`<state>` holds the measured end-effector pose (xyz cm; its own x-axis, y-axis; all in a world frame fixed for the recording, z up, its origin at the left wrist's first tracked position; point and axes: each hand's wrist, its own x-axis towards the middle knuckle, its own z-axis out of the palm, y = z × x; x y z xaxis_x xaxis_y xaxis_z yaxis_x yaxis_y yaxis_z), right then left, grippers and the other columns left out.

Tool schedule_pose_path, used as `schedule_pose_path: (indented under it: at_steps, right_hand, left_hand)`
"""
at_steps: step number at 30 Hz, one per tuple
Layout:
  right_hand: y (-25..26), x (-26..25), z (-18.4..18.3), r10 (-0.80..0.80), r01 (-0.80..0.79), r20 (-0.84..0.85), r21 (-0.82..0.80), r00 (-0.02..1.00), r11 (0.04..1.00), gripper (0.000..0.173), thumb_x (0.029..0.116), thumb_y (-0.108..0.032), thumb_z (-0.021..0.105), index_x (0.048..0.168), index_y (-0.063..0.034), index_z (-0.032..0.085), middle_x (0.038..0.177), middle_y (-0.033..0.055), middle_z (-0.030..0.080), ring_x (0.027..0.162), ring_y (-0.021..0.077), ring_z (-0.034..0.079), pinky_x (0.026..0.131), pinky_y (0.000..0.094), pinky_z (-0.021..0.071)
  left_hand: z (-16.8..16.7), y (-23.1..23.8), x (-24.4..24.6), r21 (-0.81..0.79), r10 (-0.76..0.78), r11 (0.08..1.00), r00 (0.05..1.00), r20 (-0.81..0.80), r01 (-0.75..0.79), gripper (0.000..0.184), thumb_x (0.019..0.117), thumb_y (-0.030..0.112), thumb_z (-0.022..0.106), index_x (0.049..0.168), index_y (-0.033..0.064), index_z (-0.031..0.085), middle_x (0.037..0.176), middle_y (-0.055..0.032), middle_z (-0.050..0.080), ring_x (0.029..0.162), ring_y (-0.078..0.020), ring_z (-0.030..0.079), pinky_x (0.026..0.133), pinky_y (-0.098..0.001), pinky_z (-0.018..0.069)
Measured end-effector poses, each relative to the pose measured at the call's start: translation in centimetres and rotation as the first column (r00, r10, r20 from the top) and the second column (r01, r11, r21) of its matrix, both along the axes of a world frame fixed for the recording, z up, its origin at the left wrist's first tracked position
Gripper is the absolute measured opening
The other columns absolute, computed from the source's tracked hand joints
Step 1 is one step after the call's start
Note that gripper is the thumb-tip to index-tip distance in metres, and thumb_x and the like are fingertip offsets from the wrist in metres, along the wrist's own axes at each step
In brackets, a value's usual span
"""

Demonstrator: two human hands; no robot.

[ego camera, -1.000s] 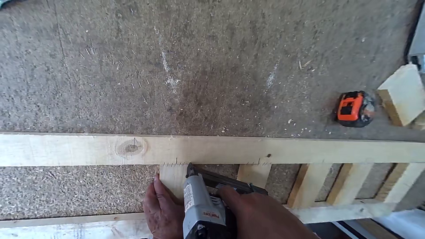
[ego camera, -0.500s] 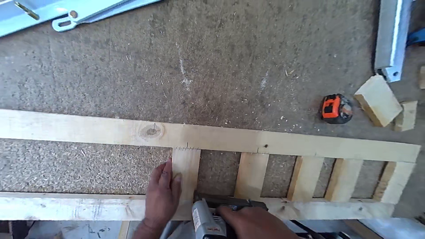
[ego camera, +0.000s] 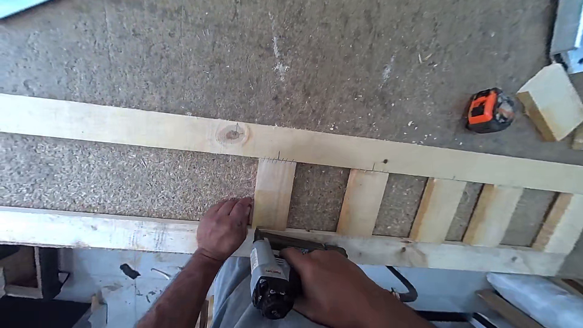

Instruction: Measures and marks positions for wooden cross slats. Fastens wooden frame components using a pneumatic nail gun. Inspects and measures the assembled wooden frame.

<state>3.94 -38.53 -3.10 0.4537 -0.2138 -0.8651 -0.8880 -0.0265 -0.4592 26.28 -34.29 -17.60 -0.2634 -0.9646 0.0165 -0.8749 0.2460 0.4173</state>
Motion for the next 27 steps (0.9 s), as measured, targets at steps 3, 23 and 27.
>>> schedule_pose_path:
  at_steps: [3, 23, 27]
  right_hand:
    - [0.5, 0.6, -0.2, -0.025, 0.024, -0.018, -0.008, 1.000, 1.000, 0.062, 0.0864, -0.051, 0.068, 0.133, -0.0121, 0.055, 0.093, 0.0163, 0.069, 0.089, 0.0398, 0.070, 0.070, 0.0602, 0.0545]
    - [0.6, 0.1, 0.8, -0.097, 0.118, -0.184, 0.106, 0.978, 0.987, 0.062, 0.0851, -0.045, 0.072, 0.133, -0.0103, 0.053, 0.100, 0.0179, 0.068, 0.095, 0.0397, 0.069, 0.073, 0.0597, 0.0549]
    - [1.1, -1.0, 0.9, -0.110, 0.124, -0.175, 0.069, 0.978, 0.990, 0.058, 0.0845, -0.045, 0.072, 0.125, -0.0084, 0.055, 0.097, 0.0171, 0.068, 0.092, 0.0386, 0.069, 0.071, 0.0584, 0.0546]
  left_hand:
    - [0.0, 0.0, 0.0, 0.000, -0.004, 1.000, 1.000, 0.022, 0.004, 0.028, 0.1012, 0.028, 0.055, 0.115, 0.0159, 0.076, 0.093, -0.0056, 0.076, 0.087, -0.0245, 0.074, 0.075, -0.0416, 0.0607]
    - [-0.2, -0.2, -0.4, -0.026, 0.006, 1.000, 0.993, 0.114, -0.003, 0.024, 0.0972, 0.022, 0.054, 0.100, 0.0084, 0.073, 0.076, -0.0069, 0.071, 0.071, -0.0276, 0.071, 0.061, -0.0432, 0.0580]
    - [-0.3, -0.2, -0.4, -0.025, 0.022, 0.999, 0.993, 0.115, -0.020, 0.025, 0.0976, 0.023, 0.053, 0.100, 0.0090, 0.073, 0.077, -0.0066, 0.071, 0.071, -0.0274, 0.071, 0.062, -0.0432, 0.0579]
